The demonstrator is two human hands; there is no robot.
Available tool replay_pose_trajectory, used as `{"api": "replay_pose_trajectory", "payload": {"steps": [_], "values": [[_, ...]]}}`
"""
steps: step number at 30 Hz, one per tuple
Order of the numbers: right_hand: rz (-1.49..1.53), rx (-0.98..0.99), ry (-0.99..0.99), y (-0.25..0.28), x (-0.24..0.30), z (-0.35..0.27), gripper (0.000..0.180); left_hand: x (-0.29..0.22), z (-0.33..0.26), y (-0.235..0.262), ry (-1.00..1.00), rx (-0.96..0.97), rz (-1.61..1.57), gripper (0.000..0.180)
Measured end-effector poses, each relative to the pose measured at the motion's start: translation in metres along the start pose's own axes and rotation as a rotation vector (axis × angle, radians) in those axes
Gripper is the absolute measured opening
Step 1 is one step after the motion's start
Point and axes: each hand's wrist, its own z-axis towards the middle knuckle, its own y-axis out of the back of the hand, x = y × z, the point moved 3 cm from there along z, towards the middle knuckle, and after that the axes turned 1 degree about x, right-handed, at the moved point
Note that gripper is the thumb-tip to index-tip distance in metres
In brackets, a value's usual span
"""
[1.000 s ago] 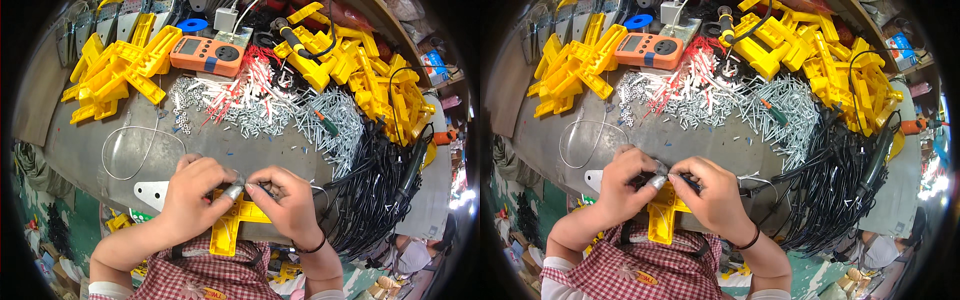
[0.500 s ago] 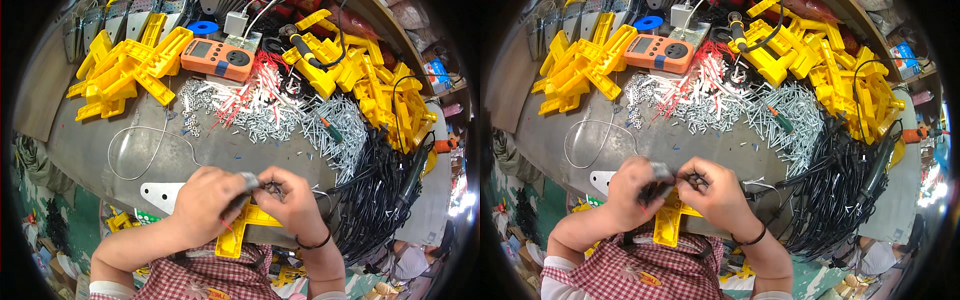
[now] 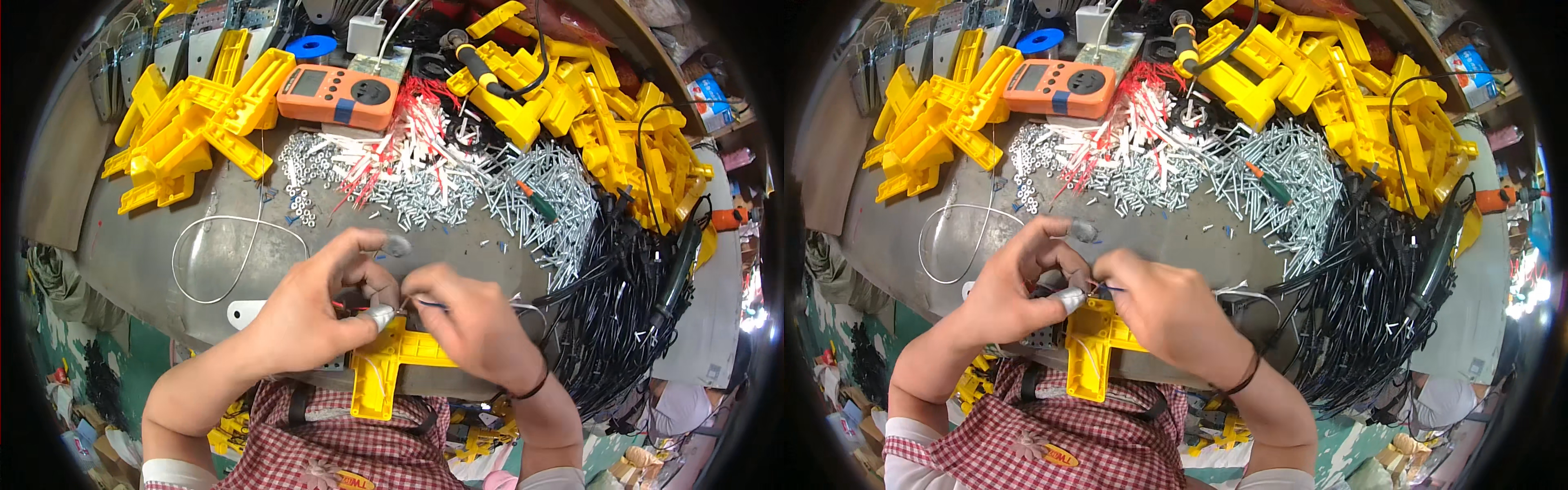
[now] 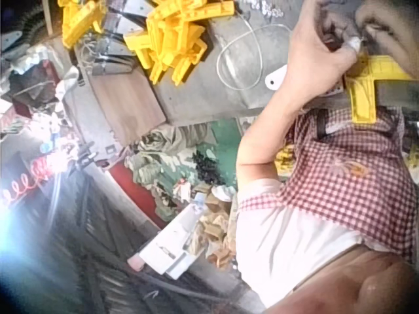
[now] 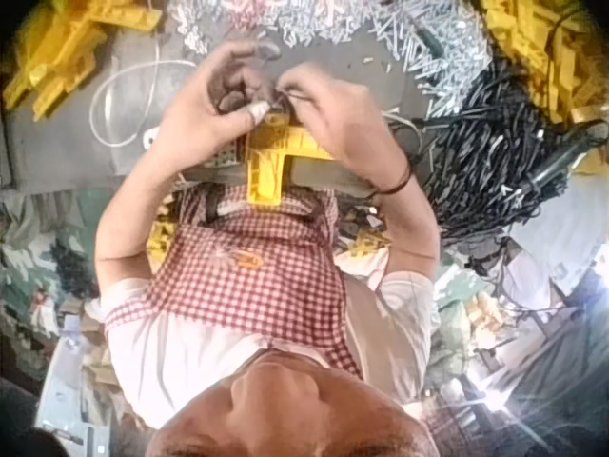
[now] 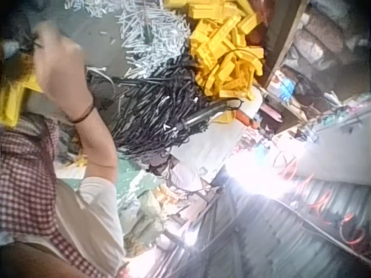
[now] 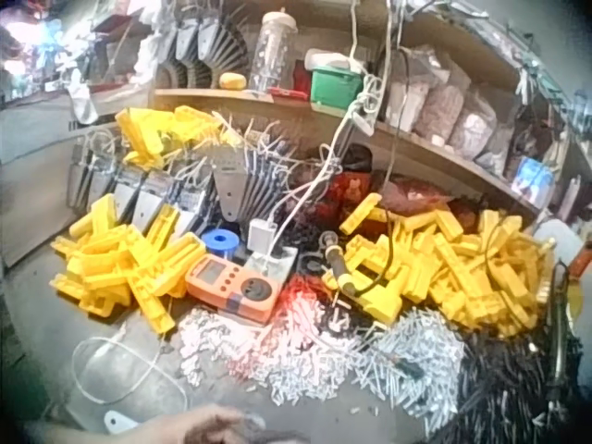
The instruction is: The person assembles an electrical heating tool component by installing electrical wiring into a yellow plastic housing, soldering connections to a metal heating element with a soldering iron, and securing parts with screws using a manual screwdriver and an electric screwdriver.
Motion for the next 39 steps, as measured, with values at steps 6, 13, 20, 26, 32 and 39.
{"api": "replay_pose_trajectory", "payload": {"steps": [6,13,20,26,32,39], "values": [[-0.091,-0.032,0.102,-0.003,-0.001,0.0,0.014,0.015,0.004,-0.003,0.057,-0.033,-0.394,0.054],[0.808,0.182,-0.339,-0.021,-0.034,0.009,0.008,0.002,-0.003,-0.009,-0.578,-0.157,0.688,0.042],[0.01,-0.072,-0.01,0.006,-0.013,0.016,0.012,0.01,0.003,-0.005,-0.292,-0.284,0.281,0.049],[0.002,0.057,-0.033,0.0,-0.012,0.017,0.018,0.019,0.01,0.003,-0.046,-0.179,0.018,0.053],[-0.279,0.024,0.22,-0.005,-0.005,0.012,0.015,0.016,0.001,0.004,0.013,-0.089,-0.054,0.053],[-0.076,-0.07,0.044,-0.005,-0.027,0.019,0.01,0.004,-0.029,0.004,-0.42,-0.119,0.743,0.057]]}}
